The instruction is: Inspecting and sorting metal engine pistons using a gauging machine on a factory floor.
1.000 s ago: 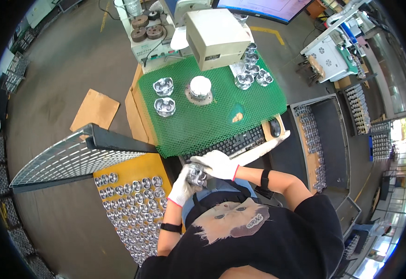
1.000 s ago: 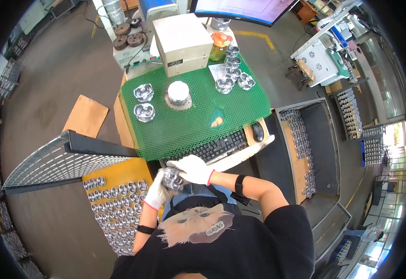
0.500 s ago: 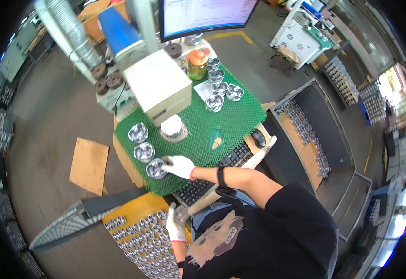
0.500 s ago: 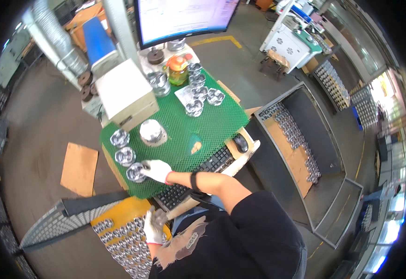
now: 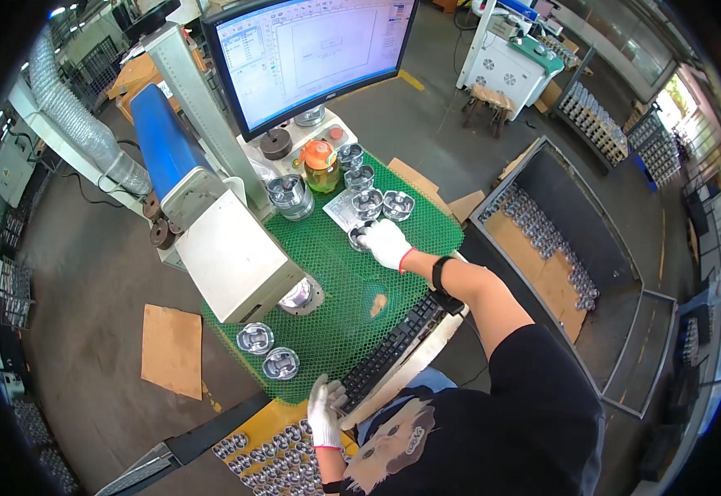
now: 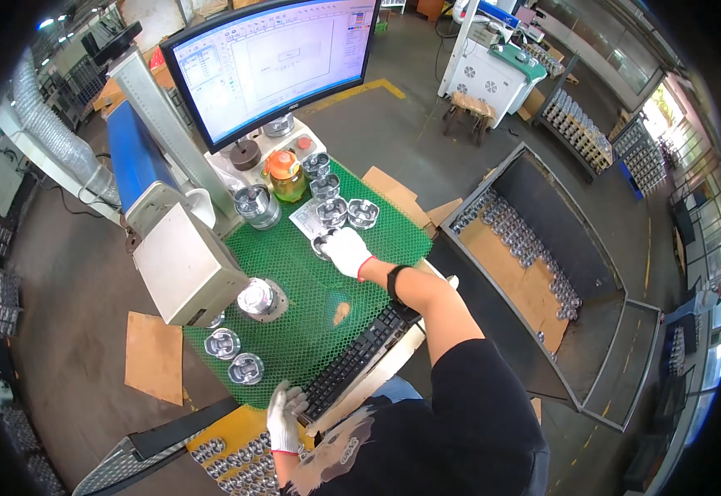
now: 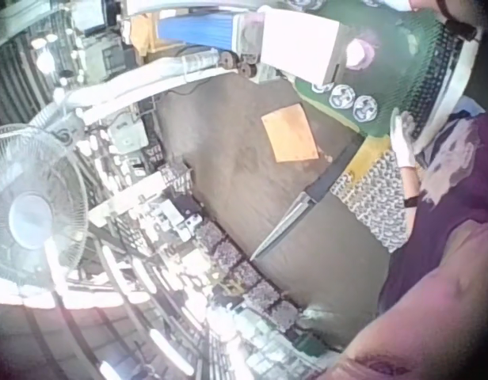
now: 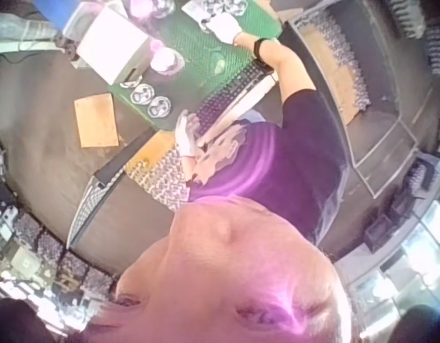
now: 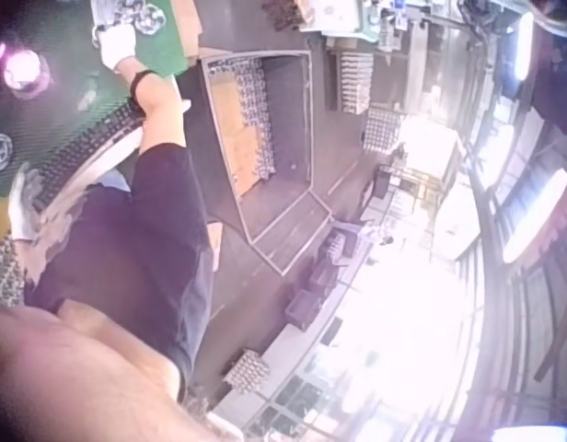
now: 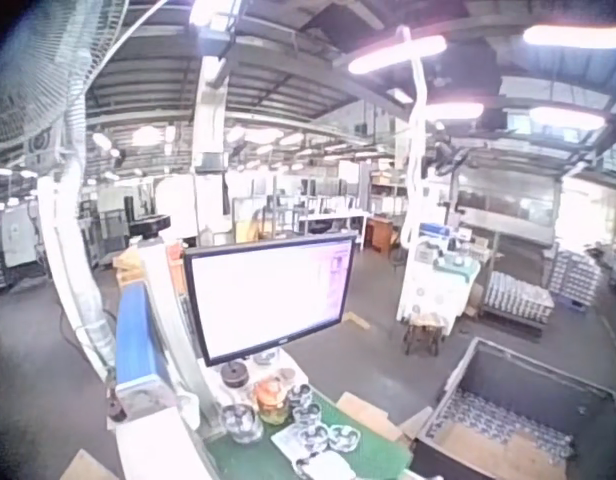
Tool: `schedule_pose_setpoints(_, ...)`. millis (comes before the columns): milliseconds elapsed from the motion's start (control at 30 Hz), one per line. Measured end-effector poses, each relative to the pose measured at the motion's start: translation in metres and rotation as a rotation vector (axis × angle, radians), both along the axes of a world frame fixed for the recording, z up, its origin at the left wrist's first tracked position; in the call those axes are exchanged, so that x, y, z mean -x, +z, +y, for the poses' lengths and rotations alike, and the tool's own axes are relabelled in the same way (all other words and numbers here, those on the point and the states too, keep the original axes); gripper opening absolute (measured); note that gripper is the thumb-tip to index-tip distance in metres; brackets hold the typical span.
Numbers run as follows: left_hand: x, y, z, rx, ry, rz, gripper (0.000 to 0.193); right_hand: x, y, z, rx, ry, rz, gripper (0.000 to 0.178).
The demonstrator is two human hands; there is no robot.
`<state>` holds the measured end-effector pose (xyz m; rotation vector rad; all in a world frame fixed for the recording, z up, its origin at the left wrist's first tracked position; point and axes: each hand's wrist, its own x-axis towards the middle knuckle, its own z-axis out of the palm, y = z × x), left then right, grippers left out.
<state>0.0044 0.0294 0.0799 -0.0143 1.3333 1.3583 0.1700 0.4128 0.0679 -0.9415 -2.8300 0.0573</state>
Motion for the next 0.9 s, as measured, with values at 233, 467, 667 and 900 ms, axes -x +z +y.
schedule_pose_setpoints(233,0.001,-0.020,-0.071,0.220,0.123,0.102,0.059,-0.055,0.011,-0.116,0.055,-0.266,0.210,0.017)
schedule_pose_setpoints(467,-0.017,-0.013,-0.068,0.015,0.052,-0.003,0.059,-0.017,-0.032,-0.220,1.985,-0.725,0.992,0.042)
schedule_pose_setpoints(667,-0.025,0.064,-0.036,-0.411,0.188,-0.110,0.064,0.067,0.079,-0.261,2.858,-0.194,0.990,0.043)
schedule_pose_setpoints(900,-0.001,0.110,-0.040,-0.101,0.285,1.253,0.079,0.069,0.112,-0.274,2.341,-0.079,0.716,0.042)
